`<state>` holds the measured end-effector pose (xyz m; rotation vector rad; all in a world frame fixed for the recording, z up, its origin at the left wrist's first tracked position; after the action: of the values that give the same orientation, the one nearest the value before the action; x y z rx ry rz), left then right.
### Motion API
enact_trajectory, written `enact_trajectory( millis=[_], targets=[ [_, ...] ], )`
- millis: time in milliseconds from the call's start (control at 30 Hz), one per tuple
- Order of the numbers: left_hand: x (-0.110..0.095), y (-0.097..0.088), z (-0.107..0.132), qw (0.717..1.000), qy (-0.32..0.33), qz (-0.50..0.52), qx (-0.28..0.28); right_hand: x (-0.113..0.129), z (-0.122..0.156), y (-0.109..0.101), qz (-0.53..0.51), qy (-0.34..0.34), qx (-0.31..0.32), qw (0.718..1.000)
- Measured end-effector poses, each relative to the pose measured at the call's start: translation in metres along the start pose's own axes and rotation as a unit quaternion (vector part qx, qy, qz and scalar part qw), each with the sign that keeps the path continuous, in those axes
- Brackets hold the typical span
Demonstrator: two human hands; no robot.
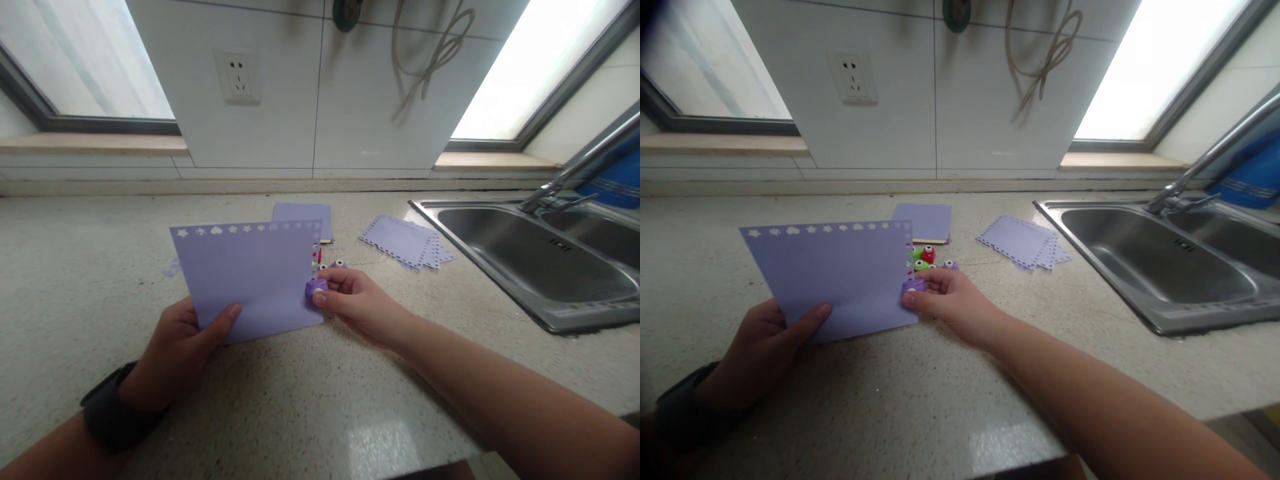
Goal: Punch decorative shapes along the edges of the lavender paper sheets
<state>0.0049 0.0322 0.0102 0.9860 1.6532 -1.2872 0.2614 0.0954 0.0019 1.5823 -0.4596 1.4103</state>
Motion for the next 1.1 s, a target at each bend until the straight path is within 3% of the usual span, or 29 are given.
enact_trajectory(
  millis=[600,1100],
  targets=[
    [0.0001,-0.0014,-0.0014,0.999,0.04,-0.031,-0.008,-0.0018,-0.001,0.0009,-0.014,0.004,0.017,1.0],
    [0.0006,0.0003,0.0004,1.0,0.007,0.004,-0.005,0.0001,-0.0003,0.0044,-0.008,-0.005,-0.011,1.0]
  ],
)
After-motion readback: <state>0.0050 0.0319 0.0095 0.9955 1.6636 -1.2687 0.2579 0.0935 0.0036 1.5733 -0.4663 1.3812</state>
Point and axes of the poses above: each hand's wrist, its own z-axis away from the middle knuckle, its own y-axis out of the palm, x = y × z, the point moved 3 cm from there along -z, towards the middle knuckle, and after that the axes turned 2 degrees about y, right-handed, at the moved point
